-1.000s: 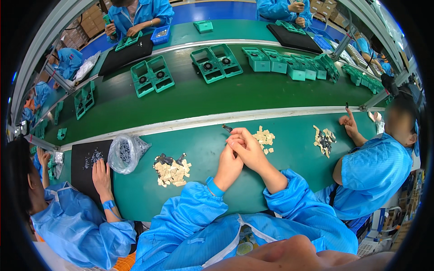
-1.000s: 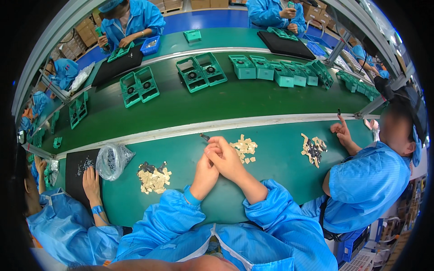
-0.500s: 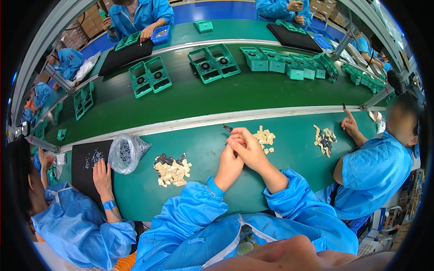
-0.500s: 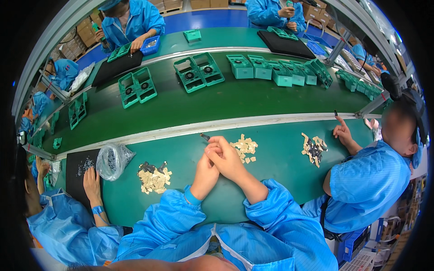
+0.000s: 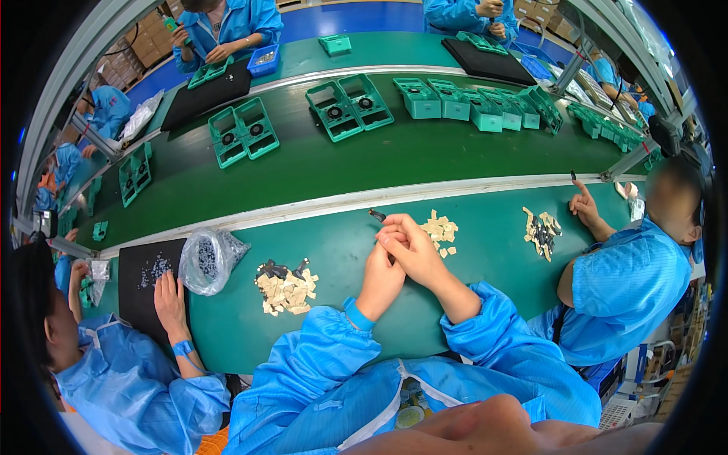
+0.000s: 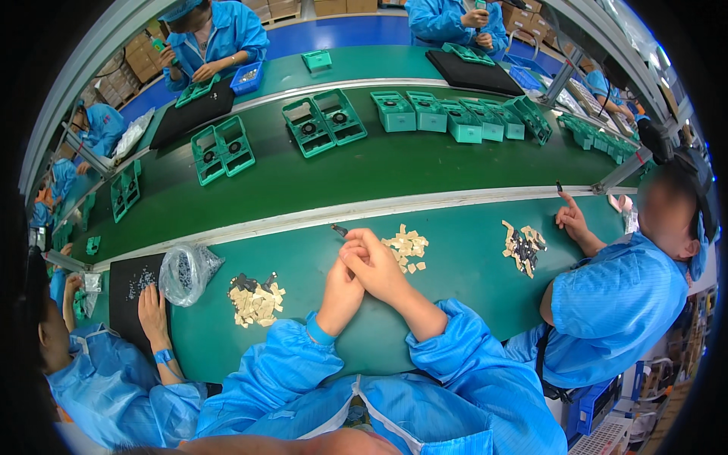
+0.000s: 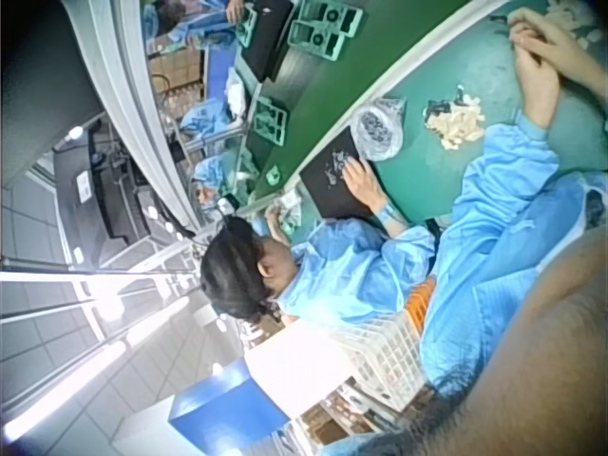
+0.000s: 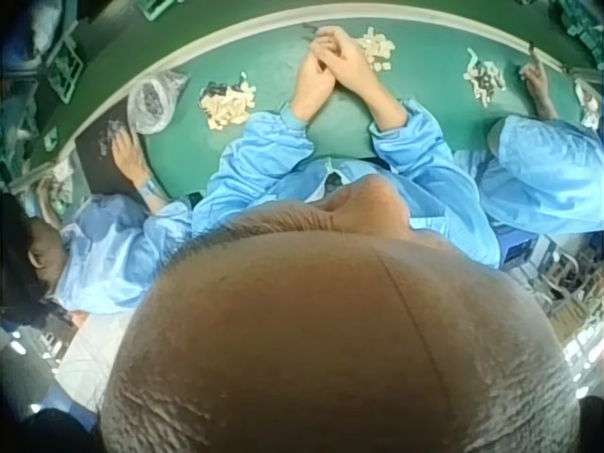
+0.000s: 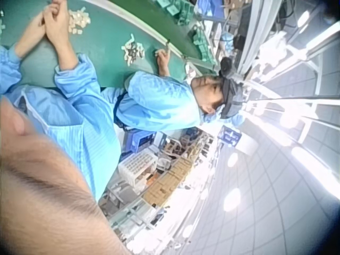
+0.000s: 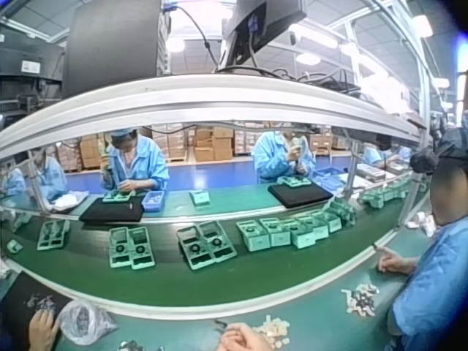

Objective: The person assembles electronic components by hand, inserting electronic chips and mounting clips into green plastic housings to create finished assemblies.

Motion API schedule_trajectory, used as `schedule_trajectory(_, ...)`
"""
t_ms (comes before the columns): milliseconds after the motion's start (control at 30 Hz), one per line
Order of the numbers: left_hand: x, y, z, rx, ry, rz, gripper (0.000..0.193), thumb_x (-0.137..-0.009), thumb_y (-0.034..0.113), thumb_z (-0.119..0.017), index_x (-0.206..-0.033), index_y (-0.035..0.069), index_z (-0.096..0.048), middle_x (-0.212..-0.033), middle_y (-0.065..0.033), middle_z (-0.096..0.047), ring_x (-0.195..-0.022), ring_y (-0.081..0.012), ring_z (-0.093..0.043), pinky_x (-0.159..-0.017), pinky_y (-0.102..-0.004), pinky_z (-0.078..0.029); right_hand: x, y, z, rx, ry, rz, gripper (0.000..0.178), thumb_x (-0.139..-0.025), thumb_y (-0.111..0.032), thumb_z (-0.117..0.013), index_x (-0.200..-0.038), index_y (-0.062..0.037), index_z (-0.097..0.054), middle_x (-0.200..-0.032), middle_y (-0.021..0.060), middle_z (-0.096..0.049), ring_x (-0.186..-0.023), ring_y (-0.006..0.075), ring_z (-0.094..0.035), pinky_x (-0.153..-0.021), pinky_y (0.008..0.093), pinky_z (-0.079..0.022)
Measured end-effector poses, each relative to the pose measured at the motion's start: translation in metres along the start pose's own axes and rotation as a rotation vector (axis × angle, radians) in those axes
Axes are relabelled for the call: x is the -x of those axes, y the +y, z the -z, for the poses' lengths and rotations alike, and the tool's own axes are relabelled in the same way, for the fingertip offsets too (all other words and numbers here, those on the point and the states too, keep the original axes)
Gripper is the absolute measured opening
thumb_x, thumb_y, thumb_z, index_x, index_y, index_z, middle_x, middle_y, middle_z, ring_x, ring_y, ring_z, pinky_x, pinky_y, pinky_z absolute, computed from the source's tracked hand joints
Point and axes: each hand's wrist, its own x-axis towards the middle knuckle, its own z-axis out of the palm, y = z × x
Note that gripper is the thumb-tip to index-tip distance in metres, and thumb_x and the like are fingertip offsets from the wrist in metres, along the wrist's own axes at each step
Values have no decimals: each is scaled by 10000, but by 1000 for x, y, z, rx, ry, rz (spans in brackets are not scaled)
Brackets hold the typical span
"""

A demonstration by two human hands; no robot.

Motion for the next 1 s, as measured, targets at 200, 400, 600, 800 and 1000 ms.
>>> schedule_trajectory(200, -2, -3, -4, -15, 40, -62, 177, -926, 33, -570, -1102, 20, -585, -1052, -90, -657, -968, -173, -636, -835, -310, -511, 0, 0, 3, -9, 8, 12, 359, -952, -96, -598, -1262, 33, -470, -1092, 134, -628, -1022, 163, -616, -874, 299, -516)
schedule_trajectory(400, -2, -1, -6, 3, -14, -1, 202, -938, 23, -563, -1139, 7, -554, -1124, -65, -593, -1069, -160, -578, -946, -293, -464, 2, 1, 7, -7, 9, 14, 358, -954, -100, -599, -1261, 31, -471, -1091, 134, -633, -1016, 163, -620, -866, 297, -519)
schedule_trajectory(600, -3, -5, -11, -1, -14, -2, 203, -939, 28, -568, -1140, 4, -553, -1126, -67, -594, -1056, -159, -586, -935, -290, -472, 3, 3, 11, -1, 7, 12, 356, -958, -103, -597, -1263, 31, -470, -1089, 131, -634, -998, 157, -619, -855, 292, -520)
schedule_trajectory(800, -3, -4, -15, -8, -12, 1, 202, -949, 39, -570, -1147, 5, -552, -1126, -71, -604, -1047, -157, -592, -921, -289, -480, 4, 5, 16, -8, 5, 20, 359, -956, -101, -600, -1263, 32, -469, -1085, 129, -634, -997, 155, -618, -856, 292, -520)
schedule_trajectory(1000, -4, -7, -20, -18, -7, -6, 178, -960, 41, -561, -1136, 13, -550, -1111, -72, -609, -1037, -155, -591, -914, -290, -482, 5, 4, 20, -13, 5, 23, 357, -954, -95, -599, -1262, 32, -471, -1087, 129, -632, -1002, 158, -619, -861, 294, -521)
